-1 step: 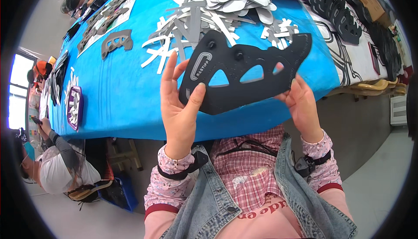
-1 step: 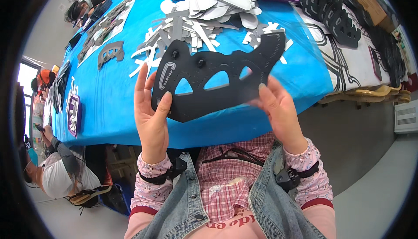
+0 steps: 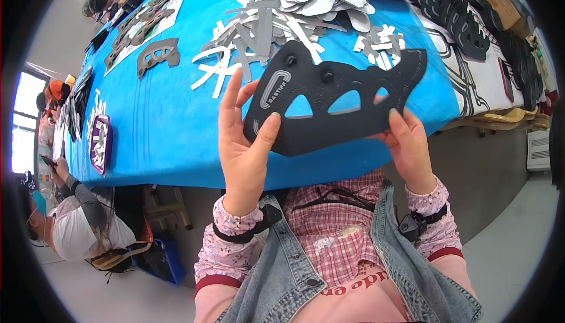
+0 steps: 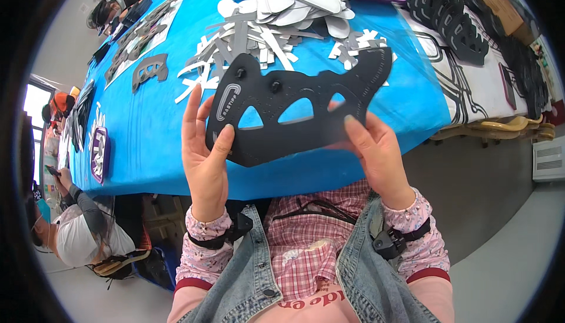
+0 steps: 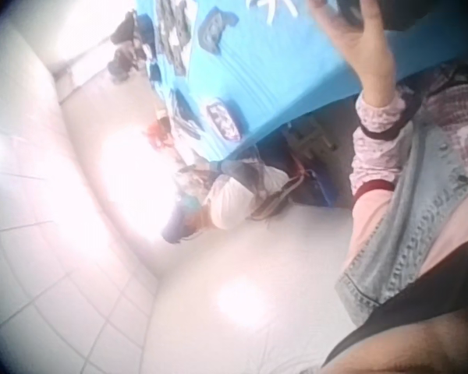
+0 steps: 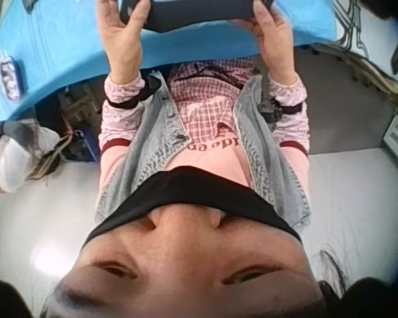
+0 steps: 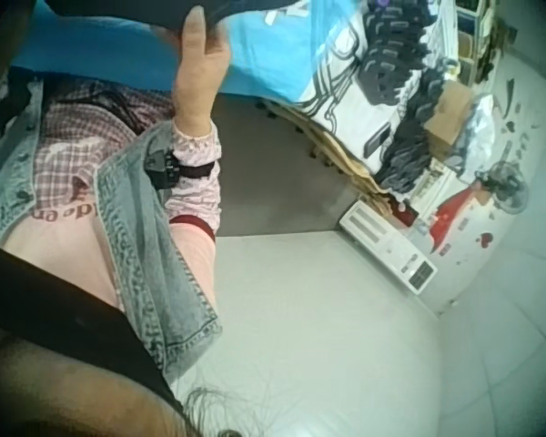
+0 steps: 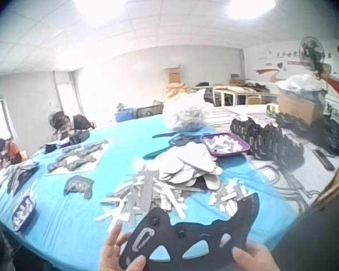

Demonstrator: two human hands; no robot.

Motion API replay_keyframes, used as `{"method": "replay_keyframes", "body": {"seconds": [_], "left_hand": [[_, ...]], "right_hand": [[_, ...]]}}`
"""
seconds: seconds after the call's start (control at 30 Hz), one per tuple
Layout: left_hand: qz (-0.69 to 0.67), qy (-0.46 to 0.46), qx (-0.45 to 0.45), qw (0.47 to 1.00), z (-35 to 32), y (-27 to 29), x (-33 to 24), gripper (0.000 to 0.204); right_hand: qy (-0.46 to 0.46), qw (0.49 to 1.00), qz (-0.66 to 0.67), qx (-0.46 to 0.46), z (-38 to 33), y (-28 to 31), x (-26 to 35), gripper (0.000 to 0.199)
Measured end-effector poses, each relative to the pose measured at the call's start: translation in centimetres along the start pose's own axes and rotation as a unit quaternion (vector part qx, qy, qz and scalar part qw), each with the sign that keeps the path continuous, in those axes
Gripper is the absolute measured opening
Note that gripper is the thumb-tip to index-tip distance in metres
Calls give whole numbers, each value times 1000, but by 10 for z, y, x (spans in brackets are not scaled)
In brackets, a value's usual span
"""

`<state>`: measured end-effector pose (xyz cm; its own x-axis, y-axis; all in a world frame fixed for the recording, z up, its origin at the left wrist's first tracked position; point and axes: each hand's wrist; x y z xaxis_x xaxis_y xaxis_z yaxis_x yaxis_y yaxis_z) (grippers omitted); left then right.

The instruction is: Manually aligning and stacking various pre-cut shoe components on a work table.

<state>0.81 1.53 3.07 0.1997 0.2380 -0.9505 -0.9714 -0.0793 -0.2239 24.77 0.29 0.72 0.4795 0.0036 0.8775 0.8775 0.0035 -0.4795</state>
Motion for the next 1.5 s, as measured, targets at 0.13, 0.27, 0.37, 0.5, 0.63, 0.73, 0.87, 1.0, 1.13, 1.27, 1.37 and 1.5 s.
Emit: {"method": "replay_keyframes", "body": {"seconds": [0.13,0.27,0.37,0.5,0.63,0.73,0.87,1.0,1.13,1.27,1.37,1.5], "left_hand": [[1,56,43,997,-4,3,-3,74],[51,139,61,987,-4,15,-1,71],[1,138,72,988,0,14,2,71],[20,100,115,988,-1,16,1,66],[-289,176,242,909,-12,21,0,72],[-207,209,185,937,-9,25,8,76],[-35,251,100,962,-5,38,-2,70],[-51,176,91,979,-3,33,8,63],[-163,193,88,963,-5,37,19,69],[-133,248,64,957,-5,27,18,72],[-44,243,76,966,-4,22,16,73],[-32,161,25,986,-8,32,26,69]], "right_hand": [[-20,998,-50,34,-2,-10,8,27],[-19,997,-73,32,-1,-12,6,26],[-6,994,-110,-6,-1,-12,10,21],[343,776,-506,-153,-3,-19,47,24],[396,667,-617,132,-2,-50,41,39],[328,724,-561,230,11,-49,32,45],[317,745,-566,154,69,-37,57,34],[213,845,-456,178,116,-30,64,26],[62,849,-435,292,124,-46,61,23],[244,769,-564,176,175,-29,56,24],[405,577,-708,44,234,5,47,35],[267,585,-764,52,251,3,42,38]]}}
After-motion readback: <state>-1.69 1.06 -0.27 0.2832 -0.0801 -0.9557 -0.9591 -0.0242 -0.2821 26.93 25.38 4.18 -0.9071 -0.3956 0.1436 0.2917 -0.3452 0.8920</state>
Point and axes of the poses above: each hand's wrist, its own z-axis towards the middle knuckle, its own y-axis out of the back of the hand, x = y × z, and after that the axes turned 3 degrees about -x, right-handed
